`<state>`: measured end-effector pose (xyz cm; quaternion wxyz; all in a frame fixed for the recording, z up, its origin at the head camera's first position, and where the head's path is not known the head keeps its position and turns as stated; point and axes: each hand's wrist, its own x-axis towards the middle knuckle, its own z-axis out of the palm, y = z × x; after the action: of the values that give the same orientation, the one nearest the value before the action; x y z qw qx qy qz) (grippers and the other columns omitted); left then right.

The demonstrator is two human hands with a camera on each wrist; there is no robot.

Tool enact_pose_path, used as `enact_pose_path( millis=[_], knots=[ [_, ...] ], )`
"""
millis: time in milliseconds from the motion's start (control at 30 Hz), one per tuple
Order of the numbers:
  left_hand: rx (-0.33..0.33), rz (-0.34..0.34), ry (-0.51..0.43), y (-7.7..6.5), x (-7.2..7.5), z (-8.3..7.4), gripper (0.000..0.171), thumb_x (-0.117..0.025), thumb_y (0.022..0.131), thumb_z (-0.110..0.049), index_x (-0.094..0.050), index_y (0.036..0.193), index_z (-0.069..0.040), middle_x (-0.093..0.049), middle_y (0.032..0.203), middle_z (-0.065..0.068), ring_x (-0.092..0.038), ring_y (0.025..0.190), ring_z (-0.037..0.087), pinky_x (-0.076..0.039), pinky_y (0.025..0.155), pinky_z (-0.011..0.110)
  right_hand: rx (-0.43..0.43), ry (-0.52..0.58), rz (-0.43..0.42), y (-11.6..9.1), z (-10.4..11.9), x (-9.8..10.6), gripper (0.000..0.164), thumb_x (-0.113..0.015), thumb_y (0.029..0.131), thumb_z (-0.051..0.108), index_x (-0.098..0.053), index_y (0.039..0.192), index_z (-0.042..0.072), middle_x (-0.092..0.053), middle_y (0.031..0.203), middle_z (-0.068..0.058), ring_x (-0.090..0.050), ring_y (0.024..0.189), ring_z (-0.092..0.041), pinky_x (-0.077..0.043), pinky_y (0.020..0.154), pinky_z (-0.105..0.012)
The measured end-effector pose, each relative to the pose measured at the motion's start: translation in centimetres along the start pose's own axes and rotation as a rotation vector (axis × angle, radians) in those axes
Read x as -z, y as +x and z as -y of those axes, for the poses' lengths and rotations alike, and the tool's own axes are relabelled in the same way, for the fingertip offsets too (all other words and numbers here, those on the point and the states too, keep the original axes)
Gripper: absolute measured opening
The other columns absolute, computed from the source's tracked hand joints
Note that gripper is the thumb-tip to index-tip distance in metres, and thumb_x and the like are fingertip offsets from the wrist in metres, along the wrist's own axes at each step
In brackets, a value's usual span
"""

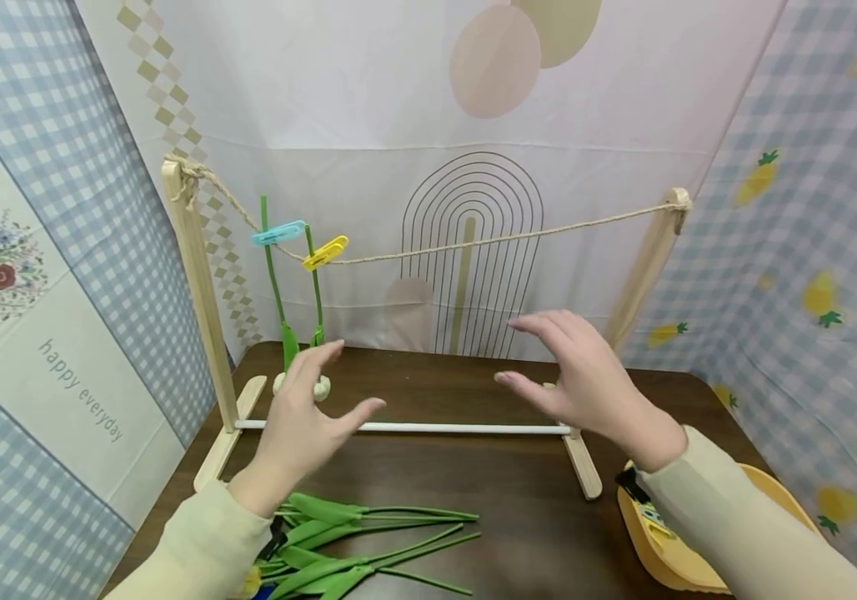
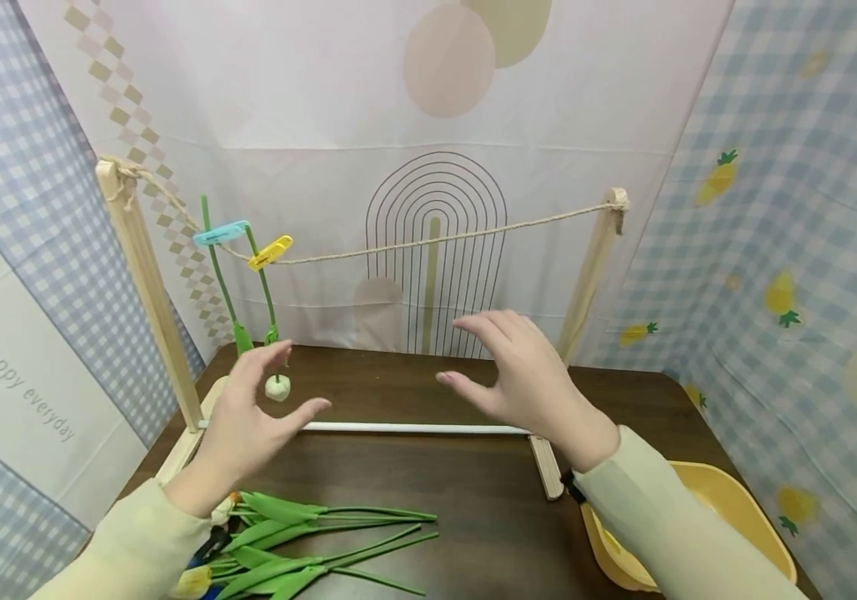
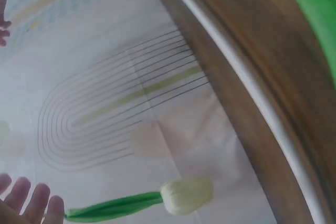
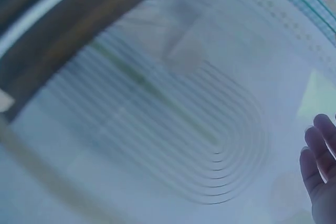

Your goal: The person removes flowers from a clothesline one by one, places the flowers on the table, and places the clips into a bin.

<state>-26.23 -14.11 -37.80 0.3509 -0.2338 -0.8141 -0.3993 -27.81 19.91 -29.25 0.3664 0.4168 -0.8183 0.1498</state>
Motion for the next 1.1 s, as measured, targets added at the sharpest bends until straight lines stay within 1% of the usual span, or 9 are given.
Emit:
enact_pose_path(
  millis=[67,167,333,467,567,667,800,933,1100],
  knots=[
    [0.044,-0.020,-0.016,0.5,0.3,0.1,0.086,-0.087,0.071,-0.038,-0.045,0.141,-0.011,-0.051,0.128,0.007,-0.050,0.115,0.024,-0.044,0.091,0.045,0.045,0.007,-0.033,1.9,0.3,-0.1,0.059,-0.069,0.084,0.046,-0.060,0.122,0.001,-0.063,0.116,-0.011,-0.057,0.106,-0.028,-0.042,0.093,-0.043],
    [0.089,-0.032,-0.041,1.3,0.6,0.2,0.087,-0.085,0.073,-0.037,-0.041,0.143,-0.012,-0.049,0.129,0.007,-0.049,0.115,0.026,-0.042,0.093,0.046,0.094,0.012,-0.067,4.6,0.9,-0.1,0.058,-0.070,0.083,0.044,-0.060,0.121,0.001,-0.063,0.114,-0.012,-0.057,0.105,-0.029,-0.042,0.094,-0.042],
    [0.126,-0.059,-0.064,2.8,0.7,0.2,0.088,-0.083,0.075,-0.040,-0.038,0.146,-0.014,-0.047,0.130,0.009,-0.048,0.118,0.026,-0.039,0.098,0.044,0.155,0.014,-0.097,8.2,2.3,-0.5,0.057,-0.073,0.081,0.042,-0.061,0.121,0.002,-0.064,0.112,-0.011,-0.056,0.104,-0.028,-0.042,0.093,-0.041],
    [0.146,-0.088,-0.074,3.8,0.7,0.2,0.089,-0.082,0.076,-0.041,-0.036,0.147,-0.014,-0.045,0.131,0.011,-0.048,0.118,0.025,-0.039,0.099,0.044,0.185,0.001,-0.093,10.6,3.2,-1.2,0.059,-0.072,0.082,0.044,-0.060,0.121,0.003,-0.064,0.112,-0.010,-0.056,0.104,-0.027,-0.042,0.093,-0.041],
    [0.145,-0.106,-0.072,4.3,0.7,0.3,0.088,-0.081,0.077,-0.040,-0.035,0.146,-0.012,-0.043,0.131,0.011,-0.048,0.116,0.024,-0.040,0.097,0.043,0.179,-0.012,-0.073,12.0,3.7,-1.9,0.059,-0.071,0.082,0.046,-0.060,0.122,0.003,-0.063,0.113,-0.008,-0.056,0.106,-0.026,-0.041,0.095,-0.041],
    [0.128,-0.131,-0.069,4.7,0.6,0.4,0.085,-0.081,0.079,-0.036,-0.035,0.145,-0.007,-0.042,0.129,0.013,-0.047,0.114,0.024,-0.041,0.096,0.041,0.157,-0.023,-0.050,13.1,4.1,-2.6,0.060,-0.070,0.083,0.048,-0.059,0.123,0.004,-0.063,0.114,-0.007,-0.055,0.106,-0.025,-0.040,0.094,-0.041],
    [0.117,-0.156,-0.062,5.1,0.5,0.8,0.081,-0.079,0.082,-0.031,-0.034,0.143,-0.003,-0.040,0.128,0.016,-0.043,0.117,0.025,-0.039,0.098,0.041,0.126,-0.065,-0.023,14.6,4.6,-3.5,0.061,-0.067,0.085,0.051,-0.060,0.124,0.005,-0.063,0.112,-0.006,-0.054,0.104,-0.025,-0.041,0.090,-0.039],
    [0.133,-0.154,-0.075,5.5,0.6,1.2,0.078,-0.075,0.086,-0.032,-0.033,0.145,-0.003,-0.040,0.132,0.017,-0.041,0.122,0.025,-0.037,0.101,0.041,0.115,-0.122,0.002,15.9,5.1,-4.3,0.059,-0.065,0.086,0.051,-0.061,0.125,0.006,-0.063,0.111,-0.006,-0.053,0.103,-0.025,-0.041,0.090,-0.039],
    [0.149,-0.137,-0.117,6.0,0.7,1.6,0.068,-0.069,0.090,-0.027,-0.037,0.146,-0.006,-0.048,0.129,0.015,-0.048,0.118,0.027,-0.040,0.100,0.041,0.088,-0.188,0.076,17.1,5.7,-5.0,0.060,-0.063,0.088,0.052,-0.059,0.128,0.007,-0.063,0.114,-0.005,-0.054,0.105,-0.026,-0.041,0.093,-0.038]
  ],
)
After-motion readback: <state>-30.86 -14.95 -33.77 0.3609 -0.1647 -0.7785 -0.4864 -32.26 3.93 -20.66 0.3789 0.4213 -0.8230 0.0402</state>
